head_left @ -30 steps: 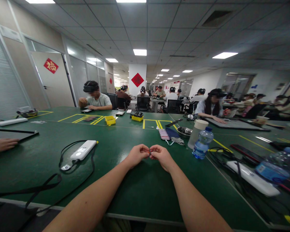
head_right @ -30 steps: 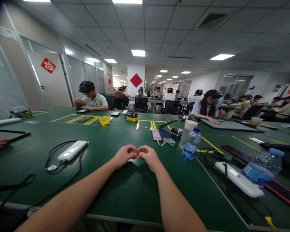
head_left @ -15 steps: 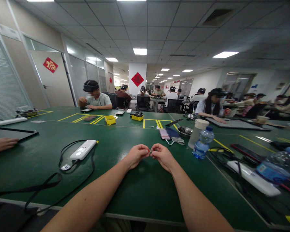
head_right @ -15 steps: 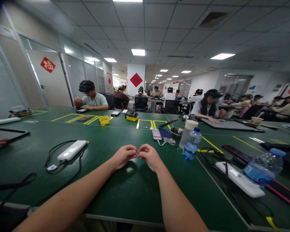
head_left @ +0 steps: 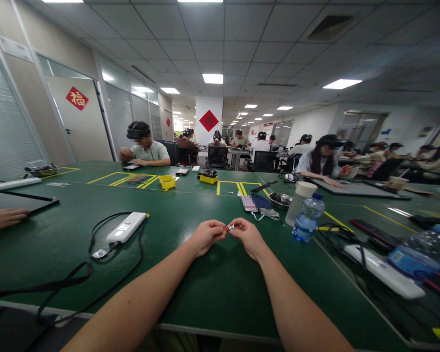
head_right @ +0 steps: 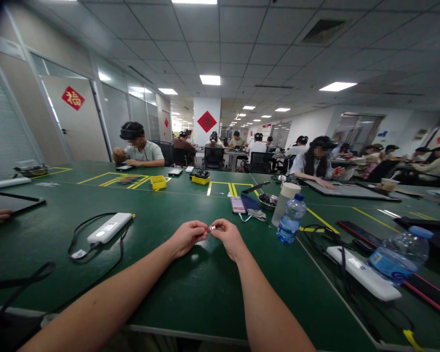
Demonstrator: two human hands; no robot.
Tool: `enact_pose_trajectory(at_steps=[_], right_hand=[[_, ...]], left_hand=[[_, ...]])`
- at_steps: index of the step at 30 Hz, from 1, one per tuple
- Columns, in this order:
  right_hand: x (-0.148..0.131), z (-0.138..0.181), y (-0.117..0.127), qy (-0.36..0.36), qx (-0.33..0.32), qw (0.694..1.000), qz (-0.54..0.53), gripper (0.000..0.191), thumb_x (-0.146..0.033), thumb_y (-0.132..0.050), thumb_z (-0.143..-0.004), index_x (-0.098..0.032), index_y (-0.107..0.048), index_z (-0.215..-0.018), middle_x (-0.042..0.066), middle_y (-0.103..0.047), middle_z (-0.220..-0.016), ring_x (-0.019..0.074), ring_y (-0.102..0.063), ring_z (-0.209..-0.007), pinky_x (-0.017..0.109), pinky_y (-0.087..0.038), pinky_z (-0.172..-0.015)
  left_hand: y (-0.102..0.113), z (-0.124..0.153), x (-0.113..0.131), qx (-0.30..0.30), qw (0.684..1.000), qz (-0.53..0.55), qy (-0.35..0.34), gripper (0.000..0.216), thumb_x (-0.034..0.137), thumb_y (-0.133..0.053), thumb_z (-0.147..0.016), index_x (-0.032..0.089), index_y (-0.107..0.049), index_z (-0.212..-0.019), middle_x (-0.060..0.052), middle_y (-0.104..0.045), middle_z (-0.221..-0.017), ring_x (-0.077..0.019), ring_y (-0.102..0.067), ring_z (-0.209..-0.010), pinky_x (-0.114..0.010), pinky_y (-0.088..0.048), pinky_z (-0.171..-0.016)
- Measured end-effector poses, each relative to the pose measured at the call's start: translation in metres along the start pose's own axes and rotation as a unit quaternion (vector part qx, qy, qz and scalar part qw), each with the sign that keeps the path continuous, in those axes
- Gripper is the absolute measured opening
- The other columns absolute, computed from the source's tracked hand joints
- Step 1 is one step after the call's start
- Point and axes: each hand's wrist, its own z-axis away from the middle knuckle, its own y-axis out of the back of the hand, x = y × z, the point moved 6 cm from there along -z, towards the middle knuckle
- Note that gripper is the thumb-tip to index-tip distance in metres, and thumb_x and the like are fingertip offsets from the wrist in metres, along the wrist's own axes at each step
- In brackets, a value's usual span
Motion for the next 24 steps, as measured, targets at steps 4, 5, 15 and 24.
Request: enact_pose_trajectory(at_steps=[4,5,15,24], right_hand=[[0.0021,0.0006,-0.0021,-0.036,-0.015,0.999,-0.035,0.024,-0.026,-0.068,-0.063,-0.018,-0.061,-0.085,0.004,-0.064,-0.082,0.0148,-0.057,-0.069,0.026,-0.041,-0.061],[0.0021,0.0008,-0.0026,-0.043,-0.02,0.998,-0.052,0.023,-0.025,-0.067,-0.064,-0.018,-0.062,-0.085,0.004,-0.063,-0.083,0.0147,-0.057,-0.069,0.026,-0.041,-0.061],[0.0041,0.002,-0.003,-0.081,-0.039,0.989,-0.118,0.012,-0.016,-0.06,-0.063,-0.014,-0.066,-0.073,0.007,-0.064,-0.075,0.0146,-0.054,-0.063,0.03,-0.044,-0.061],[0.0101,0.0013,-0.0012,-0.133,-0.043,0.979,-0.152,0.051,-0.059,-0.042,-0.078,-0.014,-0.067,-0.075,0.011,-0.064,-0.072,0.0179,-0.057,-0.065,0.031,-0.046,-0.062]], left_hand=[[0.0021,0.0005,0.0022,0.005,1.0,-0.002,-0.002,0.011,0.01,-0.065,-0.072,0.01,-0.061,-0.081,-0.008,-0.064,-0.077,-0.0098,-0.062,-0.066,-0.02,-0.052,-0.066],[0.0025,0.0006,0.0026,0.005,1.0,-0.001,-0.002,0.011,0.011,-0.064,-0.072,0.01,-0.061,-0.082,-0.008,-0.064,-0.077,-0.0103,-0.063,-0.067,-0.02,-0.052,-0.066],[-0.0047,0.005,0.0022,-0.03,0.999,0.023,0.033,0.009,0.012,-0.061,-0.075,0.007,-0.062,-0.083,-0.011,-0.065,-0.081,-0.0116,-0.063,-0.07,-0.022,-0.053,-0.072],[-0.0035,0.0034,-0.0013,-0.055,0.988,0.114,0.09,0.06,0.055,-0.036,-0.085,0.002,-0.064,-0.086,-0.021,-0.066,-0.09,-0.0209,-0.066,-0.079,-0.029,-0.053,-0.071]])
